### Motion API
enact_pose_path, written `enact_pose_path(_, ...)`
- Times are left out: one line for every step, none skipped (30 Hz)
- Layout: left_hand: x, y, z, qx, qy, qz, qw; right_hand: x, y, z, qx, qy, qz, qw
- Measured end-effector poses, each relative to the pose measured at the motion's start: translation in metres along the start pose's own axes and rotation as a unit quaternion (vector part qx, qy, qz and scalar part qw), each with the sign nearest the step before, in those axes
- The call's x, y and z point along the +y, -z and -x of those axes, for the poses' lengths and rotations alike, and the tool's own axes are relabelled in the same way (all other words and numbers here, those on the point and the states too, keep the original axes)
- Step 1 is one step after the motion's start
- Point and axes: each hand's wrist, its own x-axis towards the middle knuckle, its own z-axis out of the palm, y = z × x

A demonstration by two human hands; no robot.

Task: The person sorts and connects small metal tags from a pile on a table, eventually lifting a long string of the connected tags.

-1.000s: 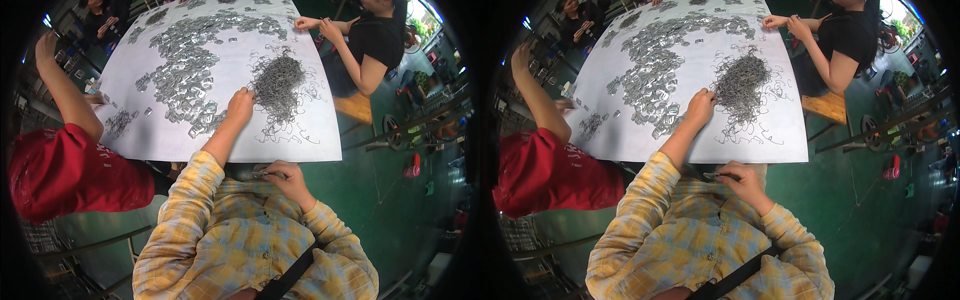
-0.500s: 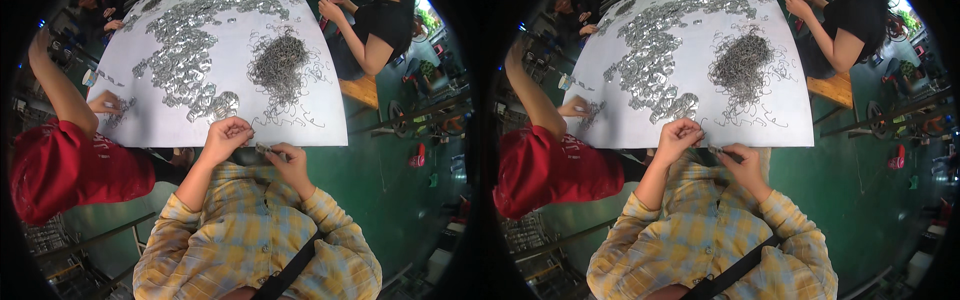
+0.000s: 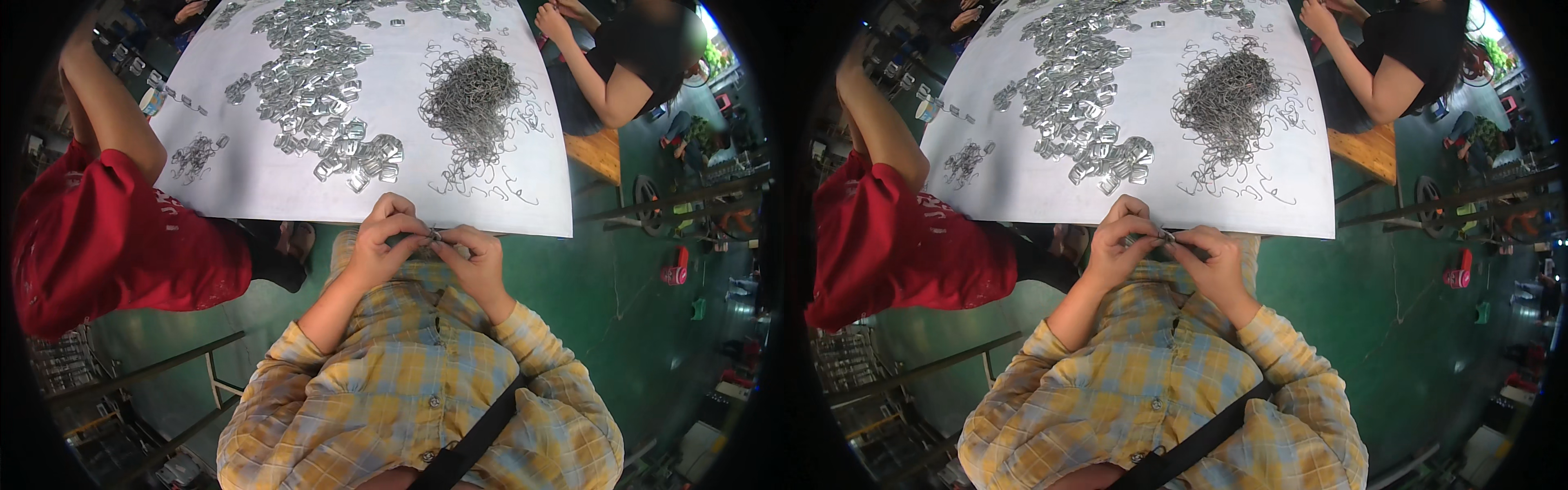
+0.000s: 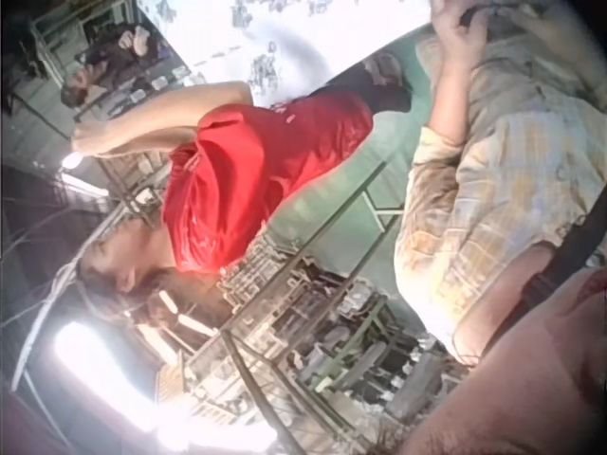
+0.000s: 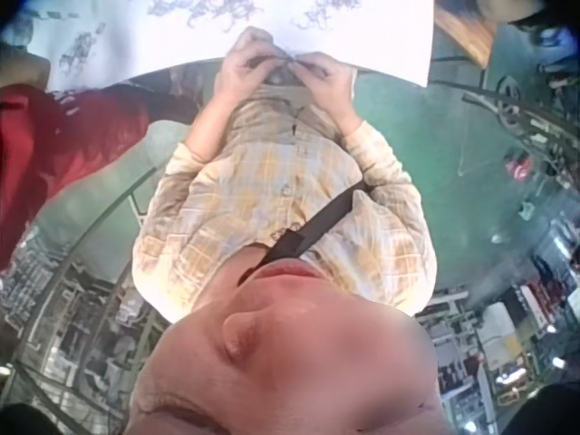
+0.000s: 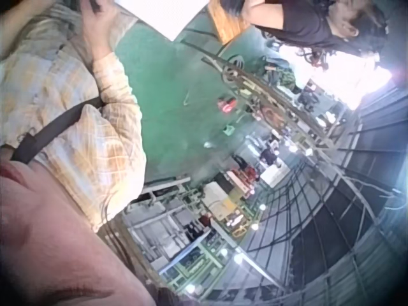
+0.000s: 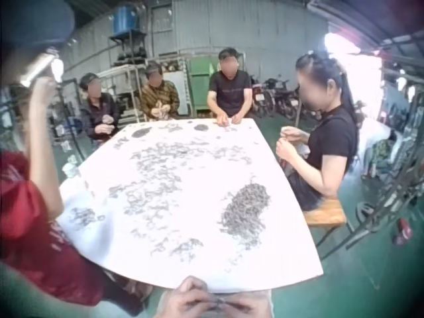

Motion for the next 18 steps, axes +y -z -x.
enact_pose_path(0.0, -0.001, 0.001, 0.012, -0.015, -0.014, 1.0, 0.001, -0.001, 0.0, -0.008, 0.014, 0.015, 1.0)
enact_pose_path(-0.002, -0.001, 0.003, 0.014, -0.017, -0.017, 1.0, 0.002, -0.001, 0.0, -0.016, 0.028, 0.03, 0.999)
enact_pose_path(-0.005, -0.001, 0.004, 0.01, -0.025, 0.005, 1.0, 0.004, -0.002, 0.0, -0.018, 0.032, 0.029, 0.999)
enact_pose_path(-0.008, -0.001, 0.006, 0.005, -0.033, 0.027, 0.999, 0.006, -0.002, -0.001, -0.024, 0.047, 0.045, 0.998)
enact_pose_path(-0.011, -0.003, 0.009, 0.007, -0.035, 0.024, 0.999, 0.007, -0.001, -0.002, -0.031, 0.063, 0.062, 0.996)
enact_pose_path(-0.013, -0.005, 0.013, 0.024, -0.025, 0.063, 0.997, 0.007, 0.0, -0.004, -0.033, 0.066, 0.06, 0.995)
enact_pose_path(-0.015, -0.006, 0.017, 0.042, -0.015, 0.103, 0.994, 0.007, 0.002, -0.007, -0.014, 0.057, 0.055, 0.997)
enact_pose_path(-0.017, -0.005, 0.019, 0.044, -0.016, 0.099, 0.994, 0.007, 0.002, -0.01, 0.004, 0.048, 0.049, 0.998)
enact_pose_path(-0.018, -0.005, 0.02, 0.051, -0.009, 0.105, 0.993, 0.01, 0.0, -0.017, 0.004, 0.05, 0.048, 0.998)
enact_pose_path(-0.018, -0.005, 0.021, 0.059, -0.003, 0.11, 0.992, 0.016, -0.003, -0.027, 0.015, 0.036, 0.085, 0.996)
enact_pose_path(-0.017, -0.004, 0.023, 0.059, -0.005, 0.108, 0.992, 0.024, -0.008, -0.037, 0.026, 0.022, 0.122, 0.992)
enact_pose_path(-0.016, -0.003, 0.023, 0.056, -0.008, 0.093, 0.994, 0.033, -0.014, -0.047, 0.026, 0.025, 0.12, 0.992)
enact_pose_path(-0.014, -0.003, 0.023, 0.052, -0.011, 0.078, 0.996, 0.044, -0.023, -0.058, 0.015, 0.079, 0.161, 0.984)
enact_pose_path(-0.014, -0.003, 0.025, 0.053, -0.013, 0.075, 0.996, 0.053, -0.032, -0.067, 0.002, 0.132, 0.201, 0.971)
enact_pose_path(-0.015, -0.001, 0.025, 0.058, -0.011, 0.07, 0.996, 0.057, -0.042, -0.077, -0.016, 0.129, 0.211, 0.969)
enact_pose_path(-0.015, 0.001, 0.027, 0.063, -0.009, 0.064, 0.996, 0.059, -0.048, -0.082, -0.016, 0.136, 0.209, 0.968)
enact_pose_path(-0.015, -0.001, 0.029, 0.062, -0.012, 0.076, 0.995, 0.061, -0.053, -0.087, -0.03, 0.151, 0.277, 0.948)
enact_pose_path(-0.015, 0.0, 0.028, 0.065, -0.019, 0.066, 0.996, 0.063, -0.059, -0.096, -0.039, 0.169, 0.34, 0.924)
